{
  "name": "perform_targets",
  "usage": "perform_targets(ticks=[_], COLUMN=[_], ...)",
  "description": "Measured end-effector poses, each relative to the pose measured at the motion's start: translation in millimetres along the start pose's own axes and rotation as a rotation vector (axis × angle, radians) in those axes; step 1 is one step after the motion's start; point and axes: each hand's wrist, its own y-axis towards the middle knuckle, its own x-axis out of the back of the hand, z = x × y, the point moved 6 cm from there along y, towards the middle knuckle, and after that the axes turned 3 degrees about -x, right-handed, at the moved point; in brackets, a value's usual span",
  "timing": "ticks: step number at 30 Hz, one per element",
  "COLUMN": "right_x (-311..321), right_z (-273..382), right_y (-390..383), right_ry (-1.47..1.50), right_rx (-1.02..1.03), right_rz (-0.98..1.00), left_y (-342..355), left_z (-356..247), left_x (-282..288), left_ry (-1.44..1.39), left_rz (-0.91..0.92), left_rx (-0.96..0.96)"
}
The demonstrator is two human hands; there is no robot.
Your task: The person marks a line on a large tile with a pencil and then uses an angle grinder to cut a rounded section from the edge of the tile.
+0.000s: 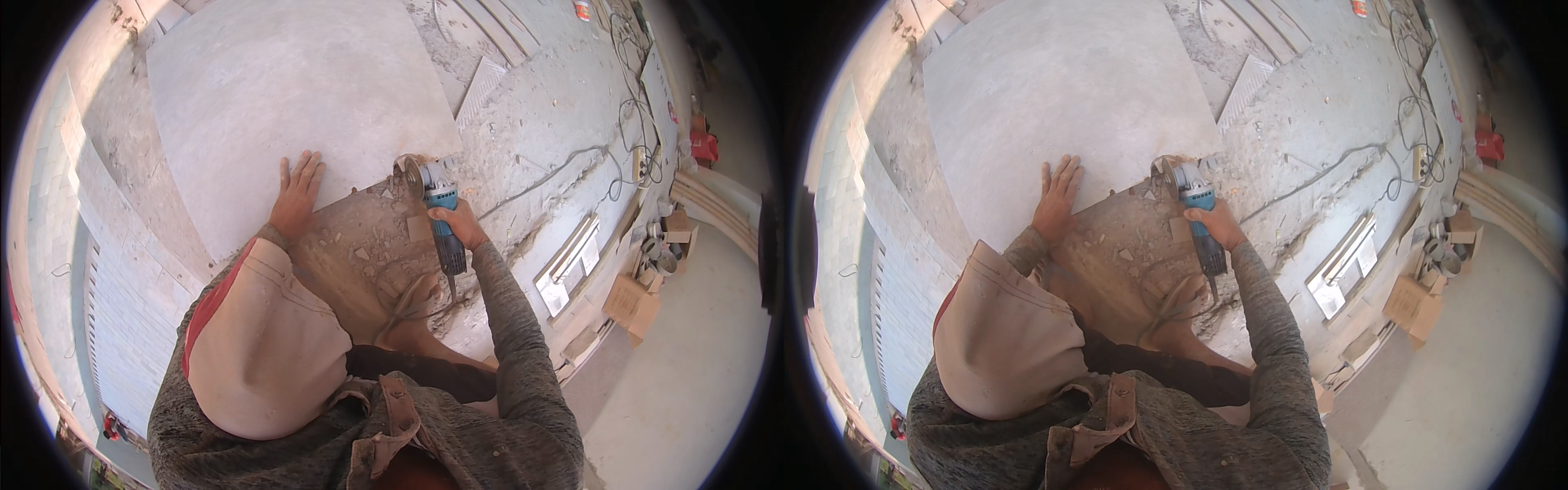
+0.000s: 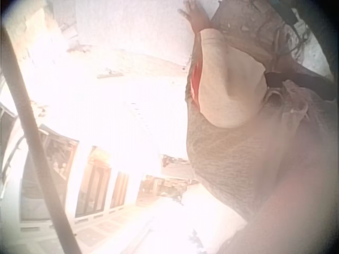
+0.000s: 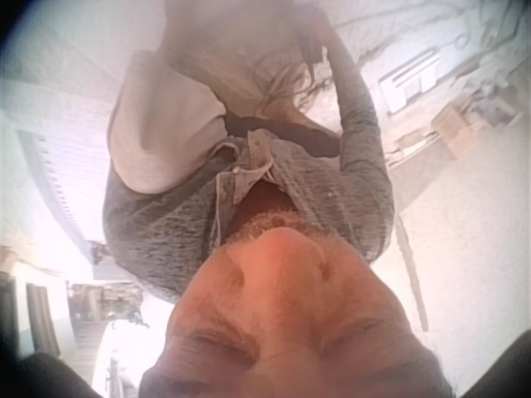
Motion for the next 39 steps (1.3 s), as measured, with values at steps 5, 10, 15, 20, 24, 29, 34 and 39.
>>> perform_targets(ticks=[5, 10, 15, 20, 24, 29, 34, 39], right_x=[-0.8, -0.9, -1.3, -1.3, -3.9, -2.0, -10.1, -1.6], right_z=[-2.2, -5.7, -5.5, -7.0, -4.4, 22.9, 30.1, 17.3], right_y=[0.3, 2.4, 2.9, 5.0, 2.2, 11.4, 14.3, -0.9], right_ry=[-0.014, -0.04, -0.052, -0.082, -0.038, -0.023, 0.008, -0.003], right_rx=[0.015, 0.013, 0.008, 0.016, 0.021, 0.045, 0.088, 0.016], right_rz=[-0.016, -0.022, -0.039, -0.048, -0.045, -0.066, -0.071, -0.057], left_y=[-0.4, 0.5, 0.4, 0.2, 0.1, 1.4, -2.1, 2.1], left_z=[-0.5, -1.7, -3.0, -2.7, -1.5, -0.6, 7.9, -1.4], left_x=[1.4, 1.8, 2.8, 3.3, 1.1, 0.5, -6.6, -0.4], left_ry=[-0.001, 0.0, -0.022, -0.039, 0.006, -0.031, 0.035, 0.043], left_rz=[-0.019, 0.009, 0.007, -0.025, -0.013, -0.058, -0.089, -0.022], left_rx=[-0.002, 0.009, 0.01, -0.001, -0.001, -0.018, -0.034, -0.015])
